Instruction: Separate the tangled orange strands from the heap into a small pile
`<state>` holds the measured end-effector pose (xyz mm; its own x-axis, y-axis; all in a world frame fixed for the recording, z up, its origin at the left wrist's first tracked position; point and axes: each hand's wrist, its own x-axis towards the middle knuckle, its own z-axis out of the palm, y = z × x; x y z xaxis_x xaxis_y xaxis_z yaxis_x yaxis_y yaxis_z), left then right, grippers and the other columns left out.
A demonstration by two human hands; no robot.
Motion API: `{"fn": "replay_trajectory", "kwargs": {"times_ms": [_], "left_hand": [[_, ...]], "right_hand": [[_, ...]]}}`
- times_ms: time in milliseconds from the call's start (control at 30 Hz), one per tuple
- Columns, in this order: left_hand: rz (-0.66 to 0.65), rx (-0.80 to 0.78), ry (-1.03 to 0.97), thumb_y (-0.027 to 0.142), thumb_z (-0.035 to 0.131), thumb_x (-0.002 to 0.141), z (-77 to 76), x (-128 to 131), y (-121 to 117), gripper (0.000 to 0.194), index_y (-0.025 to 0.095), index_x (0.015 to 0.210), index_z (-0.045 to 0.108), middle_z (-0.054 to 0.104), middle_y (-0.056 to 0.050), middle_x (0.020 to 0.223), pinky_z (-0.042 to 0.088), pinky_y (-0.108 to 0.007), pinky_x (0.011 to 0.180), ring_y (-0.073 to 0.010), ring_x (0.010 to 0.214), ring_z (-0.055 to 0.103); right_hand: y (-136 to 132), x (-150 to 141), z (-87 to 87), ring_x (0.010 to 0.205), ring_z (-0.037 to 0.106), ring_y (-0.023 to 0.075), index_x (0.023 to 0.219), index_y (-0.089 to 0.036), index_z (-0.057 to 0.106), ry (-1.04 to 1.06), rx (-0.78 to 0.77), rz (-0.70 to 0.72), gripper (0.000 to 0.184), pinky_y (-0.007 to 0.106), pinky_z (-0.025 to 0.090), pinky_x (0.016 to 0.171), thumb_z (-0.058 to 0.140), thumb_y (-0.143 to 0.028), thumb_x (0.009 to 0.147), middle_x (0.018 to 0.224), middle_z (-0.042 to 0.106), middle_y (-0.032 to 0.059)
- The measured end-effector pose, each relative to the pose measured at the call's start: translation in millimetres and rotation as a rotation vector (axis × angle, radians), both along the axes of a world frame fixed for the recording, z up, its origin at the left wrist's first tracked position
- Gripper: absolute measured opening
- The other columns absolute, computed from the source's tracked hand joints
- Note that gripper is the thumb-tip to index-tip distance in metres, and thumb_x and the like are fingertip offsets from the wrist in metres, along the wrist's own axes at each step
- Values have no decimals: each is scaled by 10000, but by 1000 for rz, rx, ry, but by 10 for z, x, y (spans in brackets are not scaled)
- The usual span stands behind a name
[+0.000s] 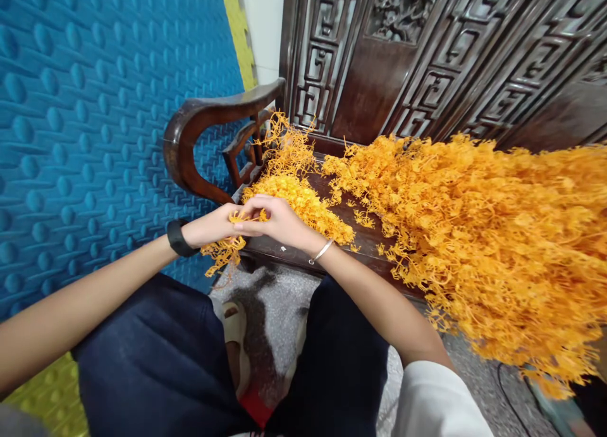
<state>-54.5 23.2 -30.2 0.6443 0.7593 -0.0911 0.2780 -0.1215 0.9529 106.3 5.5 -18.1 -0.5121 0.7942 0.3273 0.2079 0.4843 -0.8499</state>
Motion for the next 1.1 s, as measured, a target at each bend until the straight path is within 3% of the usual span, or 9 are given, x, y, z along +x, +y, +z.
{"fn": "replay_trajectory", "kwargs": {"times_ms": [133, 233, 333, 467, 667, 833, 933, 1000, 1100], "left_hand": [[41, 31, -4, 362, 682, 679, 63, 11, -23, 284, 146, 628, 506, 329, 83, 470, 195, -197, 409, -39, 426, 261], [109, 84, -104, 360, 667, 703, 110, 27, -42, 254, 147, 710, 529, 369, 71, 528, 226, -198, 449, -48, 466, 302], [156, 122, -181, 391, 601, 761, 119, 50, -49, 246, 157, 726, 531, 410, 51, 586, 259, -204, 480, -60, 503, 342], [200, 58, -147, 419, 544, 792, 100, 102, -53, 249, 181, 727, 513, 297, 76, 487, 172, -212, 420, -63, 419, 252], [269, 21, -203, 376, 545, 772, 62, 232, -60, 239, 175, 666, 470, 311, 70, 495, 166, -212, 424, -66, 434, 260], [273, 122, -178, 305, 479, 824, 35, 334, -74, 245, 177, 625, 419, 304, 68, 499, 211, -222, 465, -75, 458, 265], [277, 192, -84, 252, 441, 847, 61, 374, -227, 236, 178, 626, 405, 339, 58, 517, 249, -227, 499, -86, 487, 313], [169, 244, -1, 267, 424, 864, 81, 387, -421, 229, 173, 655, 431, 404, 43, 553, 280, -229, 527, -94, 522, 377], [-124, 328, 117, 316, 374, 901, 69, 391, -728, 235, 184, 722, 451, 431, 48, 536, 272, -234, 514, -100, 503, 409]], "right_hand": [[73, -21, -55, 696, 518, 110, 683, -196, 567, 304, -185, -152, 125, 279, 402, 696, 685, -237, 689, 720, 561, -25], [124, -22, -68, 690, 507, 106, 651, -194, 526, 482, -312, -243, 158, 279, 399, 694, 682, -219, 658, 713, 536, -27], [190, -6, -80, 691, 506, 117, 657, -195, 505, 551, -446, -280, 160, 278, 388, 648, 656, -247, 662, 721, 532, -12], [303, 44, -113, 702, 510, 128, 669, -194, 489, 580, -537, -364, 164, 277, 381, 616, 641, -252, 646, 755, 543, 12], [393, 107, -176, 696, 518, 133, 658, -196, 475, 567, -521, -488, 172, 271, 400, 588, 636, -257, 647, 765, 582, 35], [393, 72, -246, 656, 528, 135, 674, -202, 474, 586, -578, -482, 198, 278, 406, 566, 652, -262, 612, 717, 583, 30], [521, 247, -253, 636, 523, 128, 694, -209, 461, 573, -481, -526, 216, 267, 392, 536, 634, -322, 632, 733, 581, 31], [669, 533, -225, 622, 516, 123, 689, -217, 433, 561, -327, -632, 222, 258, 371, 514, 574, -388, 680, 722, 563, 24], [839, 1054, -175, 601, 508, 116, 656, -217, 413, 562, -131, -919, 279, 238, 326, 489, 583, -438, 660, 682, 522, -8]]}}
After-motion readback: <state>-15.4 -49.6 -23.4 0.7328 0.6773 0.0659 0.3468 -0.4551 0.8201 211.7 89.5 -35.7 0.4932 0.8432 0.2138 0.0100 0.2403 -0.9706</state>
